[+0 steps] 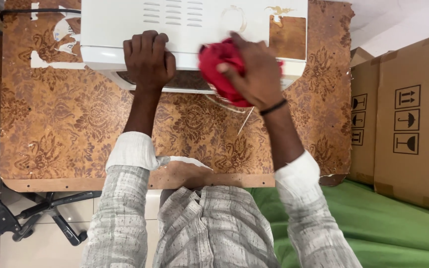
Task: The person wipes the exterior surfaces of a white microwave oven using a red cloth. They clean the top, sides, and front panel in a repetitive wiping motion.
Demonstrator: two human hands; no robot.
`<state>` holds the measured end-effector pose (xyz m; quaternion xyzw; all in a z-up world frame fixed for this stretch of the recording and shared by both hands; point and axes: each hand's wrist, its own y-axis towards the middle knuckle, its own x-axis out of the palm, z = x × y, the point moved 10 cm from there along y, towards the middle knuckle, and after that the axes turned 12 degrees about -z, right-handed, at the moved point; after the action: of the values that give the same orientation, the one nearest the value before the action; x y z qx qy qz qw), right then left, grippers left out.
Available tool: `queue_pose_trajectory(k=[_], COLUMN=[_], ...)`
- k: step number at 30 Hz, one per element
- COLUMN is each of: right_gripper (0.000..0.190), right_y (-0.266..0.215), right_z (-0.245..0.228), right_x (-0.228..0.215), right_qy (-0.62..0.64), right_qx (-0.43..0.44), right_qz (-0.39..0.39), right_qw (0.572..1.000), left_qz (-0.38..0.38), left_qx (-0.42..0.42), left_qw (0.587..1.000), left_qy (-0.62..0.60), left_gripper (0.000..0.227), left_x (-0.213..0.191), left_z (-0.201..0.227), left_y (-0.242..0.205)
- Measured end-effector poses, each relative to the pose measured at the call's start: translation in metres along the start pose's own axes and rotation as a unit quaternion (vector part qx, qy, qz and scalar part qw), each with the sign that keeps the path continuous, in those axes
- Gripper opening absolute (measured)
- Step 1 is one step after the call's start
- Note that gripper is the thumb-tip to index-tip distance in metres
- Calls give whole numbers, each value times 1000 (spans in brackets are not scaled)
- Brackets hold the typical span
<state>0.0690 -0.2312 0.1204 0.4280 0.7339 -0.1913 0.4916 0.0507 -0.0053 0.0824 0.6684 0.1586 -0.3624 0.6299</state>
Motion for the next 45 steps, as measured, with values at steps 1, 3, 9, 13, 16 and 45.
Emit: queue_pose_trajectory(k=[1, 3, 9, 13, 16, 45], right_gripper=[93, 93, 80, 74, 69, 52], right_y=[-9, -15, 11, 41, 45, 65], right_z=[14, 28, -8, -54, -60, -82], right_x=[-9, -15, 5, 19, 17, 43], right_qy=[-5, -24, -58, -97, -97, -29], right_qx=[33, 73, 69, 13, -3, 42], right_qz=[17, 42, 9, 44, 56, 61], right_qw=[999, 996, 996, 994, 994, 997], left_qz=[-3, -4, -9, -9, -12, -62], left_qx=[2, 8, 7, 9, 6, -30], left_qw=[1000, 1000, 1000, 1000, 999, 992], left_qy=[0, 0, -9, -23, -29, -107], left_gripper=[21, 20, 17, 14, 13, 14], left_x=[3, 5, 3, -1, 0, 3], left_z=[0, 0, 1, 1, 1, -10], left_y=[1, 1, 0, 2, 4, 5])
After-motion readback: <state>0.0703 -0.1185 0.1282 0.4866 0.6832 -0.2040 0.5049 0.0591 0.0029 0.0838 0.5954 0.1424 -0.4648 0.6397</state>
